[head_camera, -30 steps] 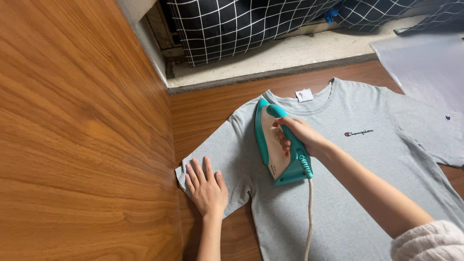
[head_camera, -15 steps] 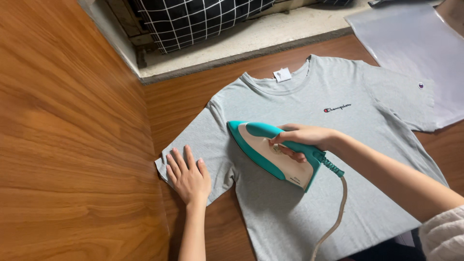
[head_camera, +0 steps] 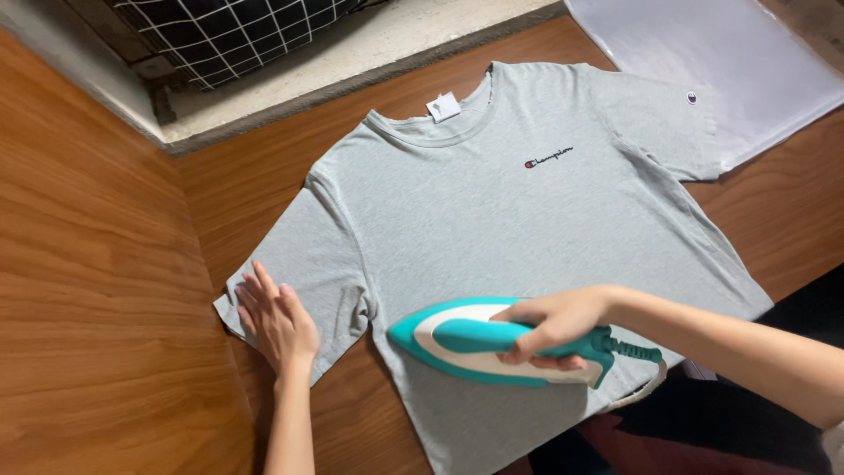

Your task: The person irons a gray t-shirt on a wooden table, then folds it neatly. The person places the folded t-shirt into a clear plastic bag and then into a cardboard box, closing the box at the end.

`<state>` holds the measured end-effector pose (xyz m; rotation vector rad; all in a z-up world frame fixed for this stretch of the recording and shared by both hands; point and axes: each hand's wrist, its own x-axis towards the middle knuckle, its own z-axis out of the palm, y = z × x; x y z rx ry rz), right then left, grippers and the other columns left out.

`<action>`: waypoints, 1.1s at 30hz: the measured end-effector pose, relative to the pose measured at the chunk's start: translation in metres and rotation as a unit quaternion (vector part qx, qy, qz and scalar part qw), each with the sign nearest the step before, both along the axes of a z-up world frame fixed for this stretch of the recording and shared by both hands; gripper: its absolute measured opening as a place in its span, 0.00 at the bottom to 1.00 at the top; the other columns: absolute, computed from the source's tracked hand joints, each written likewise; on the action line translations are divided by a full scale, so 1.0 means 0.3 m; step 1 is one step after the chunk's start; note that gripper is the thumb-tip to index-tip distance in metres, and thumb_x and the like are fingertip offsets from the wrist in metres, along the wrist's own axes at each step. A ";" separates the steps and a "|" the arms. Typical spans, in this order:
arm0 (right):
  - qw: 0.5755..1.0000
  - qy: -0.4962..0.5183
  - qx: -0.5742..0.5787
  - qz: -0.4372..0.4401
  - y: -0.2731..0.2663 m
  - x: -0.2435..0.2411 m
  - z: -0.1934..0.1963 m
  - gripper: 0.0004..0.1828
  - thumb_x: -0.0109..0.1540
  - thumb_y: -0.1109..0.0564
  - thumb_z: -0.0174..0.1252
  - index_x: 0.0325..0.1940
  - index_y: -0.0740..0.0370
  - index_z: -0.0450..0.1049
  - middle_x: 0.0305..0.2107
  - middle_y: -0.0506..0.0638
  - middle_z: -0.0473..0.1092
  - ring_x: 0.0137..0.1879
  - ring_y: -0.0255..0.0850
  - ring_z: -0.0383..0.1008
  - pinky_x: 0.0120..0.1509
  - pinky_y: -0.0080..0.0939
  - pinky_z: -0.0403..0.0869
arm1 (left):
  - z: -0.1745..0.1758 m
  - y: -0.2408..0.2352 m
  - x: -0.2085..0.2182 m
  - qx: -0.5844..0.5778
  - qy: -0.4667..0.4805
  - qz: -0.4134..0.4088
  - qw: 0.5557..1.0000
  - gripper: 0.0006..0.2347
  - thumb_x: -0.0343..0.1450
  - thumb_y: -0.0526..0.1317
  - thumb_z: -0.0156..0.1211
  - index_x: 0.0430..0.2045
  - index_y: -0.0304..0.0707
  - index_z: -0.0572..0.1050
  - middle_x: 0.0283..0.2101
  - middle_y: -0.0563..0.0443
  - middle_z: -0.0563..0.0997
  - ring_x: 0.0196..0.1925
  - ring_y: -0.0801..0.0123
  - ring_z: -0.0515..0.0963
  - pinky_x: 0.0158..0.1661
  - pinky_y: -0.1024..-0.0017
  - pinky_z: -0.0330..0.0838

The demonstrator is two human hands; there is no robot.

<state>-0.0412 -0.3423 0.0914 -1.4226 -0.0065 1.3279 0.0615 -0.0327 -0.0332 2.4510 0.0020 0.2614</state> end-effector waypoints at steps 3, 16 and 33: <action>0.990 -0.018 0.041 0.133 0.017 -0.040 0.099 0.09 0.60 0.57 0.43 0.31 0.63 0.53 0.07 0.51 0.60 0.10 0.33 0.56 0.19 0.30 0.58 | 0.044 -0.055 -0.041 -0.051 -0.032 -0.064 0.996 0.24 0.71 0.50 0.18 0.60 0.38 0.44 0.63 0.36 0.49 0.66 0.50 0.39 0.60 0.54 0.25; 0.925 -0.161 -0.043 0.341 -0.175 -0.248 0.051 0.08 0.57 0.53 0.42 0.33 0.60 0.53 0.10 0.46 0.63 0.21 0.41 0.65 0.35 0.37 0.65 | 0.134 -0.524 -0.231 -0.103 -0.026 -0.279 0.955 0.24 0.71 0.49 0.19 0.56 0.34 0.54 0.61 0.42 0.55 0.66 0.55 0.46 0.61 0.55 0.29; 0.904 -0.017 -0.064 -0.422 -0.728 -0.217 0.054 0.11 0.58 0.56 0.49 0.28 0.64 0.57 0.14 0.58 0.57 0.11 0.41 0.56 0.15 0.37 0.58 | -0.037 -1.000 -0.222 0.176 -0.047 -0.168 0.969 0.21 0.69 0.47 0.31 0.59 0.48 0.51 0.64 0.45 0.49 0.66 0.54 0.42 0.58 0.48 0.30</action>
